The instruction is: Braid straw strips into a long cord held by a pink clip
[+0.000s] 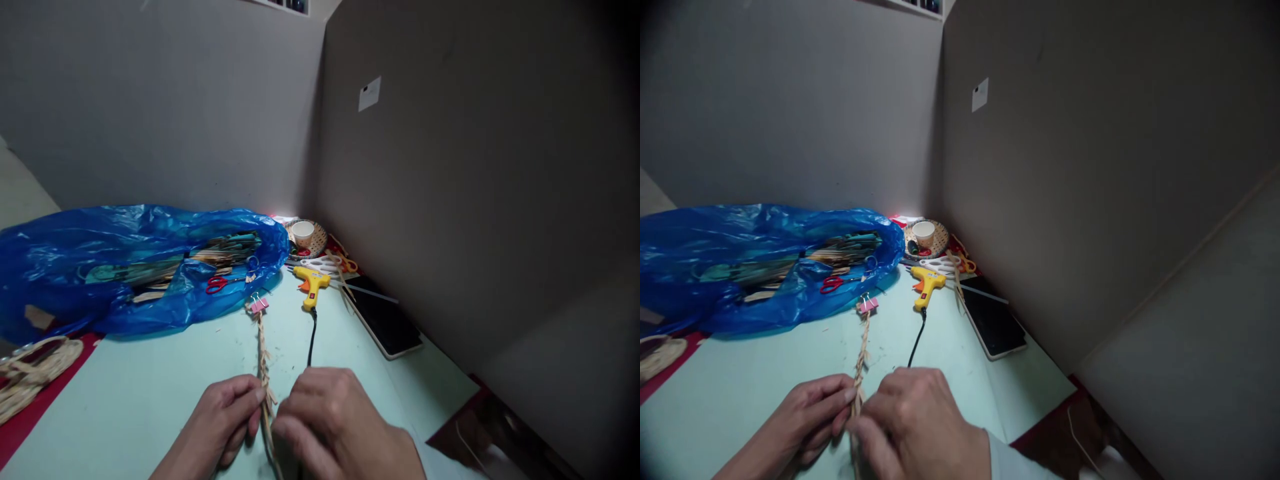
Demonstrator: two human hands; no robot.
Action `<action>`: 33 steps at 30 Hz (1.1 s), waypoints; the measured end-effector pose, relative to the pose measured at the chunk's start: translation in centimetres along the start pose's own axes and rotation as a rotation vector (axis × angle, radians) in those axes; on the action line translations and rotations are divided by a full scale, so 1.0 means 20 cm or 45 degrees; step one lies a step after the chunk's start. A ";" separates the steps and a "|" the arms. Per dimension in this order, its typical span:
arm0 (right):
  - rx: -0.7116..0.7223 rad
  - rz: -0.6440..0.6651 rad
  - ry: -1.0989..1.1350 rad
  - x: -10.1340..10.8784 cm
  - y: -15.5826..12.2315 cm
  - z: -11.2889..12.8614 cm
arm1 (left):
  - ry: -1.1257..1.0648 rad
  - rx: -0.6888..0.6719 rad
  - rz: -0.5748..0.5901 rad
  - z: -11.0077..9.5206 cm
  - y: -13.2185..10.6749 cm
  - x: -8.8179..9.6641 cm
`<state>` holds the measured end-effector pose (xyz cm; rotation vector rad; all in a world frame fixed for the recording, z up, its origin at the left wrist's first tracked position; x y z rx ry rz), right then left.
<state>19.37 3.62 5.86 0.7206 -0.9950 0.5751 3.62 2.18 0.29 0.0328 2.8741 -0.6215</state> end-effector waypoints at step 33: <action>-0.280 0.691 1.387 -0.10 0.23 -0.21 | -0.181 0.209 -0.031 -0.03 -0.03 0.00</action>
Point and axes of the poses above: each hand's wrist, its own y-axis towards the middle knuckle, its own x-axis out of the back of the hand, z = x × y, the point moved 4 cm from there along y, towards the middle knuckle, and after that the axes turned 11 degrees about -y, right-handed, at the moved point
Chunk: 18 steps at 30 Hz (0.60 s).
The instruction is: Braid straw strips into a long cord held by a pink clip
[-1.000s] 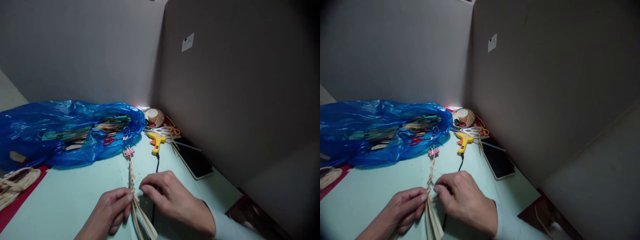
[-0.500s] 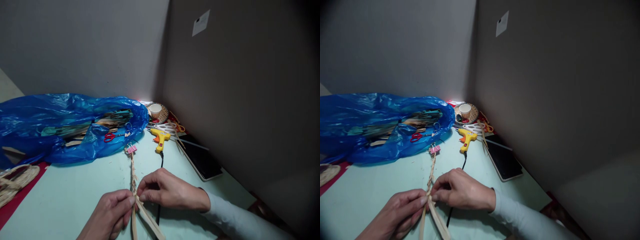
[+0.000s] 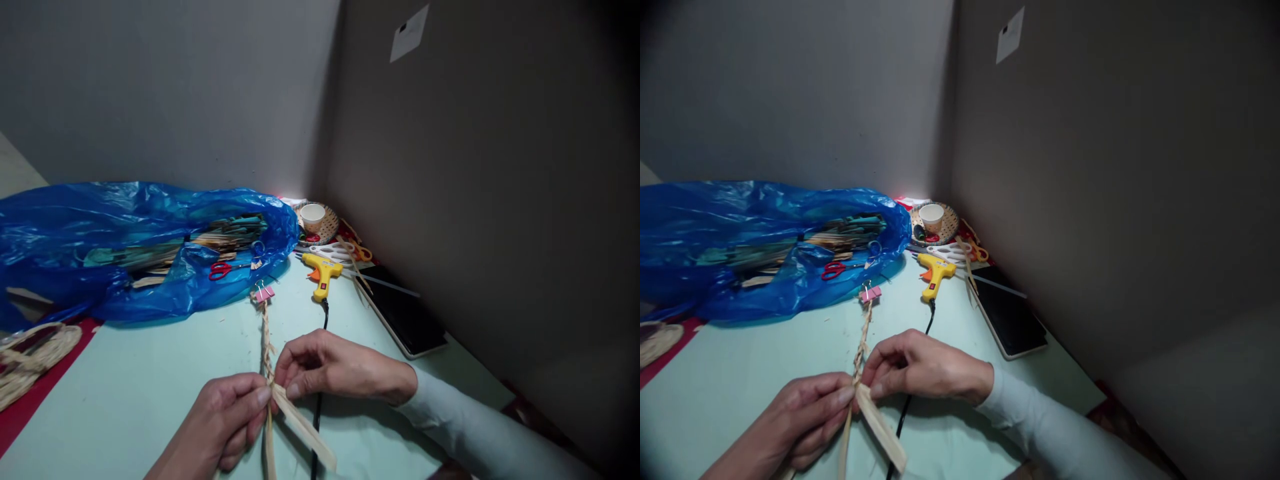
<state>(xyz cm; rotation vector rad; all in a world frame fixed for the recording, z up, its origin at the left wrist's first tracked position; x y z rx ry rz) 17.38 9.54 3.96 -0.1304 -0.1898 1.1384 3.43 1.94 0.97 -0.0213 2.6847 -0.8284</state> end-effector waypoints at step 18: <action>0.313 -0.330 -1.116 -0.04 0.02 0.05 | -0.019 0.016 0.000 0.01 -0.01 0.00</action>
Point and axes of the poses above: each hand's wrist, its own y-axis towards the middle knuckle, its own x-axis out of the back of the hand, z = x × y, the point moved 4 cm from there along y, towards the middle knuckle, and after that the axes turned 11 degrees about -y, right-handed, at the moved point
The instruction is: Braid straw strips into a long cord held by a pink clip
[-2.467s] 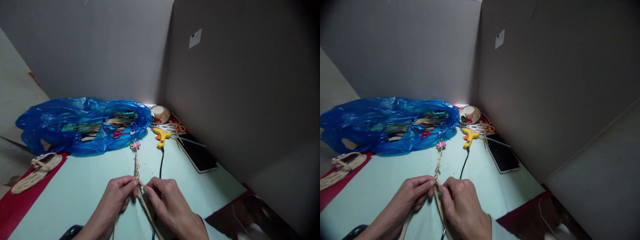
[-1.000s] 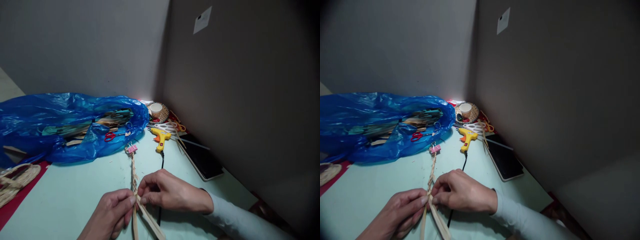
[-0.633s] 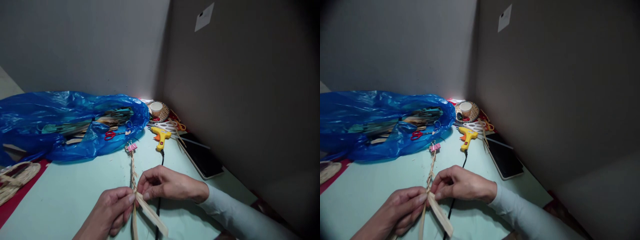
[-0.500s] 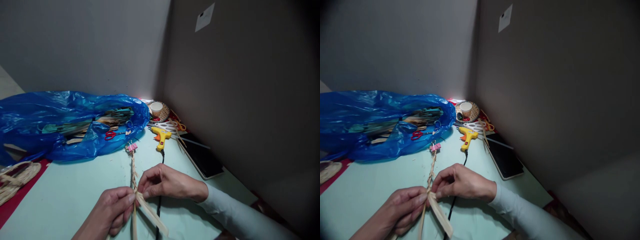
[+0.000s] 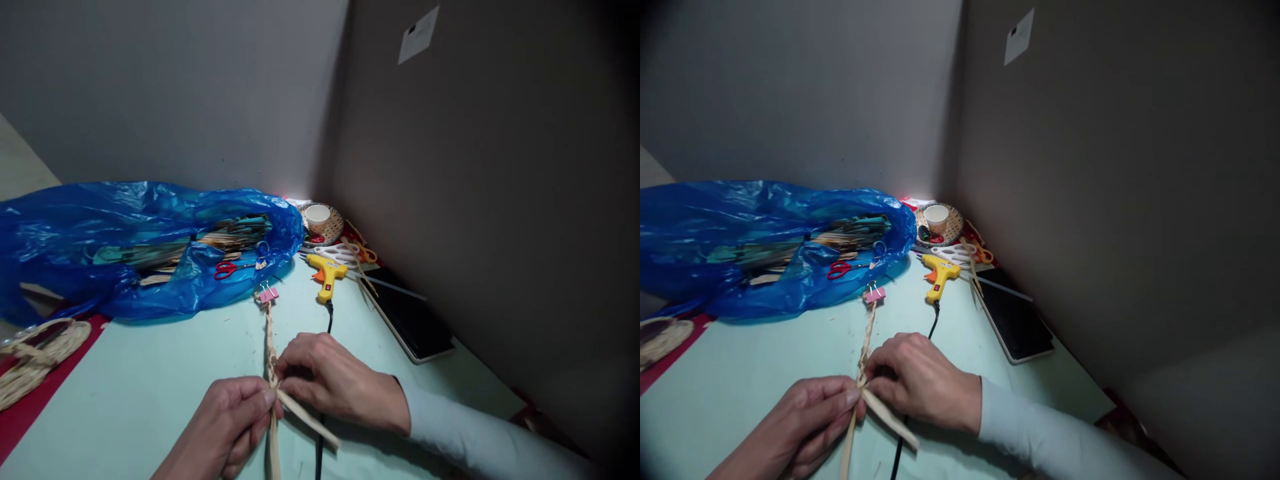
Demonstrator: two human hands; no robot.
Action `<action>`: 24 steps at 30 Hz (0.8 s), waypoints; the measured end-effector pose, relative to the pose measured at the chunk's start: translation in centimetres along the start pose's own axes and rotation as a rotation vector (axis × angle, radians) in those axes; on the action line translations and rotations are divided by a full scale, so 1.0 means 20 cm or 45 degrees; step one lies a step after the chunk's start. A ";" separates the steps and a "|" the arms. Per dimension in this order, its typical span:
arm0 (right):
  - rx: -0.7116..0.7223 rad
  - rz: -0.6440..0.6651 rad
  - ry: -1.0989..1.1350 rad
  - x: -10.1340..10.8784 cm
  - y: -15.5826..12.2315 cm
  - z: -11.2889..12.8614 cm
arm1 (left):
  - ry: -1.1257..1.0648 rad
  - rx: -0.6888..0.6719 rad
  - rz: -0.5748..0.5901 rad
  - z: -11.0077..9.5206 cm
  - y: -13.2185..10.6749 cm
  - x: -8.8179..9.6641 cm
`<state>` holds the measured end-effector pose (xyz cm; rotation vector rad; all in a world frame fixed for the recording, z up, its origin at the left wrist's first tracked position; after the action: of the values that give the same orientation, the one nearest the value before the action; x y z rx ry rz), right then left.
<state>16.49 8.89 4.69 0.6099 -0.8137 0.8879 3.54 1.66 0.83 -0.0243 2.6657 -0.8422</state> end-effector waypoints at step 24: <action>-0.350 -0.180 0.666 -0.09 -0.08 0.05 | 0.523 -0.333 -0.190 -0.02 -0.01 0.01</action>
<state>16.84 6.53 3.58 0.1739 -0.4011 0.7416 3.11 1.65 1.23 -0.1286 3.1804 -0.5838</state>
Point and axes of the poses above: each hand's wrist, its own y-axis towards the middle knuckle, its own x-axis out of the back of the hand, z = x × y, the point moved 4 cm from there along y, towards the middle knuckle, and after that the axes turned 11 degrees about -y, right-handed, at the moved point
